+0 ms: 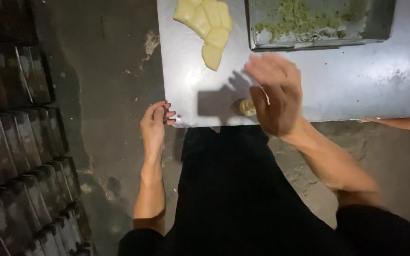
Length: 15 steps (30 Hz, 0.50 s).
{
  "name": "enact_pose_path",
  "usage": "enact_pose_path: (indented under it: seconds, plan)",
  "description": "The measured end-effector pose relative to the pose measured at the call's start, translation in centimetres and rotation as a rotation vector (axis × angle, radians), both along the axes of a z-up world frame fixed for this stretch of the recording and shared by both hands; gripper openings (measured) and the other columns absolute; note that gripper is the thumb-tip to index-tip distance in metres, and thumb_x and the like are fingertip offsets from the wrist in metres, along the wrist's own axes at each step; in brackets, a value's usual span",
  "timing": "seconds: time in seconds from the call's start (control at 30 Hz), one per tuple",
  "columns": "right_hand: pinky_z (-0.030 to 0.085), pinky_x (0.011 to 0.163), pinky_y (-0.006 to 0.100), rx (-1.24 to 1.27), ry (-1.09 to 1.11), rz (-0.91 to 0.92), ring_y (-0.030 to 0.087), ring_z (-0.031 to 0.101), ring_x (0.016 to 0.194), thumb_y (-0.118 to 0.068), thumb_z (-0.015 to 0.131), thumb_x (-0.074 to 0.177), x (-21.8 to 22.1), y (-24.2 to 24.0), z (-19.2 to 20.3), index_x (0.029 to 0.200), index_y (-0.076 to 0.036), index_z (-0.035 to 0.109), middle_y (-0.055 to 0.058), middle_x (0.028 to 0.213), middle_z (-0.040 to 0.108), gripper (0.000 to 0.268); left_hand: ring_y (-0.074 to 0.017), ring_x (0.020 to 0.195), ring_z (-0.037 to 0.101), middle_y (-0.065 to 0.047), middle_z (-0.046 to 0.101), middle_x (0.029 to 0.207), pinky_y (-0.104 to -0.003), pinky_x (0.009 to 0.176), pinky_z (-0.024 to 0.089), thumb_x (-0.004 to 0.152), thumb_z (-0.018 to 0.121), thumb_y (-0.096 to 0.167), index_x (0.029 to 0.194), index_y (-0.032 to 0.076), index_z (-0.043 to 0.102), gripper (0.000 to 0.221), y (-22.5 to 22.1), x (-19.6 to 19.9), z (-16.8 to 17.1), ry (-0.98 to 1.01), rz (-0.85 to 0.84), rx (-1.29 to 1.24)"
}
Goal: The person makes stuffed pastries by separating pieces of dough, scooping filling from a tray, sealing the filling inside the dough by hand, and placing the shaped dough balls onto a baking tray.
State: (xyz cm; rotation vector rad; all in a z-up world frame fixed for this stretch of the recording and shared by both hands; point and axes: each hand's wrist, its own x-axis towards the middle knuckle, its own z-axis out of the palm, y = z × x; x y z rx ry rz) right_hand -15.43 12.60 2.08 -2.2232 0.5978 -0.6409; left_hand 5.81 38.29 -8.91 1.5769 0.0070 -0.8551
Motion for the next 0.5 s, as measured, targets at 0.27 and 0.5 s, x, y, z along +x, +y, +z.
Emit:
enact_pose_path:
  seconds: [0.27, 0.5]
  plan:
    - [0.035, 0.115, 0.061, -0.216, 0.289, 0.043, 0.050, 0.039, 0.142, -0.016, 0.067, 0.097, 5.7, -0.9, -13.3, 0.145, -0.004, 0.050, 0.023, 0.152, 0.042, 0.052, -0.0280, 0.092, 0.071, -0.019, 0.074, 0.107, -0.042, 0.084, 0.056, 0.097, 0.068, 0.023, 0.116, 0.001, 0.073, 0.029, -8.0, 0.9, -2.3, -0.705, -0.165, 0.338]
    - [0.053, 0.092, 0.051, -0.079, 0.652, 0.472, 0.040, 0.068, 0.097, -0.017, 0.070, 0.077, -4.4, -1.8, -10.3, 0.106, -0.008, 0.067, 0.017, 0.099, 0.071, 0.031, -0.0377, 0.089, 0.061, -0.022, 0.068, 0.085, -0.052, 0.078, 0.045, 0.093, 0.063, 0.018, 0.084, -0.001, 0.063, 0.022, -19.2, -1.7, -5.4, -0.687, -0.311, 0.342]
